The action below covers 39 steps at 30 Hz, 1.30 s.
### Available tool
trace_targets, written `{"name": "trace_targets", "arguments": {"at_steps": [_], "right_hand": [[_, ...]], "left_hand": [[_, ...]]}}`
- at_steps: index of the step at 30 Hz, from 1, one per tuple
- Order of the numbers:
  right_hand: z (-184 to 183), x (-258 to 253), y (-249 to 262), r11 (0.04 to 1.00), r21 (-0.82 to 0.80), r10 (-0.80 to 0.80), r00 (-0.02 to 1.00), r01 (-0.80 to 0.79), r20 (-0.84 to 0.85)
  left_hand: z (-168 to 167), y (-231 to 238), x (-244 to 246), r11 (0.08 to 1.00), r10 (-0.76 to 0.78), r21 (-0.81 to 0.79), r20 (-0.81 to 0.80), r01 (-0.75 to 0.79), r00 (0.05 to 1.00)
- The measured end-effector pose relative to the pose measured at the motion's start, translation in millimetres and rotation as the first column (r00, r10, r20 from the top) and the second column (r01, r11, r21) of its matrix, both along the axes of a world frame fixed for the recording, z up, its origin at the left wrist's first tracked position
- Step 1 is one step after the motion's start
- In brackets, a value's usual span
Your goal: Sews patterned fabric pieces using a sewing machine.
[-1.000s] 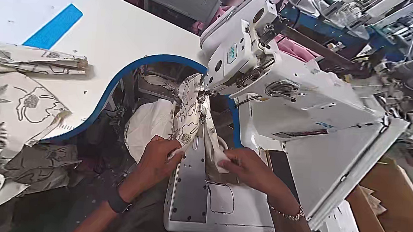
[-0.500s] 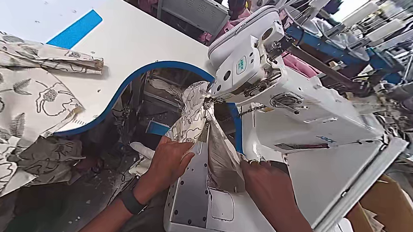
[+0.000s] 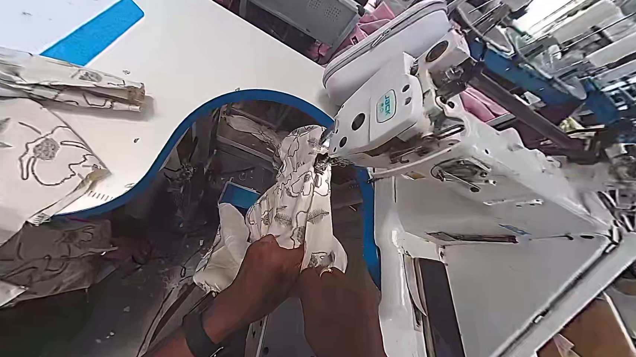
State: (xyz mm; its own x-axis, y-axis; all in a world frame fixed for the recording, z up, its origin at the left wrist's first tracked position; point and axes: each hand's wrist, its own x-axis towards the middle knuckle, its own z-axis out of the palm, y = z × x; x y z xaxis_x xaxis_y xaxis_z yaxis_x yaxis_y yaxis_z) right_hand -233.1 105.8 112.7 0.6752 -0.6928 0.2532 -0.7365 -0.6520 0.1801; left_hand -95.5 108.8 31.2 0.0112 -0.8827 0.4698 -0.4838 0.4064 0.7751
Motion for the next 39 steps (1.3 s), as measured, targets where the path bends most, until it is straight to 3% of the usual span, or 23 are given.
{"name": "trace_targets", "arguments": {"at_steps": [6,9,12,14,16,18,19,20,21,22,23,25,26,27,28,29,30,32,33,35,39], "right_hand": [[3,5,-37,0.995,0.096,-0.03,0.999,0.027,0.029],[5,4,-58,0.959,0.282,-0.06,0.992,0.026,0.112],[14,-23,-63,0.809,0.587,-0.127,0.985,0.032,0.121],[15,-50,-55,0.759,0.644,-0.152,0.988,0.09,0.041],[1,-74,-58,0.65,0.735,-0.19,0.978,0.195,-0.091],[-15,-77,-74,0.48,0.811,-0.204,0.942,0.334,-0.267],[-15,-75,-71,0.495,0.811,-0.177,0.95,0.313,-0.258],[-3,-69,-63,0.608,0.768,-0.126,0.98,0.199,-0.155],[10,-62,-52,0.78,0.625,-0.025,1.0,0.014,0.009],[20,-60,-32,0.876,0.474,0.051,0.995,-0.088,0.09],[25,-63,-17,0.909,0.397,0.085,0.988,-0.129,0.125],[23,-85,-14,0.838,0.545,0.047,0.999,-0.04,0.002],[30,-96,-19,0.728,0.67,-0.038,0.985,0.141,-0.166],[40,-101,-18,0.683,0.67,-0.118,0.949,0.292,-0.293],[56,-99,-15,0.735,0.593,-0.153,0.932,0.328,-0.327],[72,-90,-3,0.829,0.511,-0.103,0.96,0.227,-0.26],[86,-74,19,0.852,0.514,-0.019,0.987,0.1,-0.16],[77,-37,46,0.75,0.645,0.152,0.987,-0.15,0.053],[58,-24,52,0.723,0.659,0.205,0.975,-0.207,0.082],[37,-15,43,0.707,0.686,0.214,0.977,-0.173,0.027],[50,-5,35,0.677,0.732,0.168,0.984,-0.075,-0.055]], "left_hand": [[-3,-32,-4,0.996,0.082,-0.011,-0.038,-0.083,0.996],[1,-49,-1,0.992,0.033,0.129,-0.138,-0.015,0.99],[11,-43,15,0.882,-0.095,0.402,-0.361,0.247,0.928],[13,-18,35,0.807,-0.174,0.453,-0.43,0.378,0.886],[0,6,58,0.777,-0.206,0.483,-0.41,0.403,0.889],[-7,10,79,0.804,-0.144,0.535,-0.251,0.261,0.957],[-5,10,82,0.832,-0.109,0.524,-0.17,0.183,0.979],[1,10,78,0.879,-0.085,0.459,-0.118,0.131,0.989],[8,11,69,0.929,-0.069,0.357,-0.085,0.095,0.994],[13,20,53,0.958,-0.071,0.273,-0.062,0.086,0.996],[14,30,35,0.978,-0.061,0.196,-0.03,0.066,0.998],[9,36,12,0.993,-0.005,0.115,0.034,0.001,0.999],[6,36,6,0.993,-0.003,0.119,0.036,-0.001,0.999],[5,37,4,0.991,-0.016,0.134,0.031,0.011,0.999],[5,34,3,0.991,-0.012,0.131,0.032,0.007,0.999],[8,34,3,0.991,-0.007,0.133,0.038,0.002,0.999],[10,39,2,0.989,-0.025,0.145,0.043,0.018,0.999],[11,42,-1,0.991,-0.039,0.13,0.058,0.032,0.998],[12,43,-3,0.992,-0.023,0.124,0.076,0.014,0.997],[5,30,-1,0.996,0.029,0.083,0.104,-0.038,0.994],[1,6,6,0.995,-0.032,0.094,0.069,0.025,0.997]]}}
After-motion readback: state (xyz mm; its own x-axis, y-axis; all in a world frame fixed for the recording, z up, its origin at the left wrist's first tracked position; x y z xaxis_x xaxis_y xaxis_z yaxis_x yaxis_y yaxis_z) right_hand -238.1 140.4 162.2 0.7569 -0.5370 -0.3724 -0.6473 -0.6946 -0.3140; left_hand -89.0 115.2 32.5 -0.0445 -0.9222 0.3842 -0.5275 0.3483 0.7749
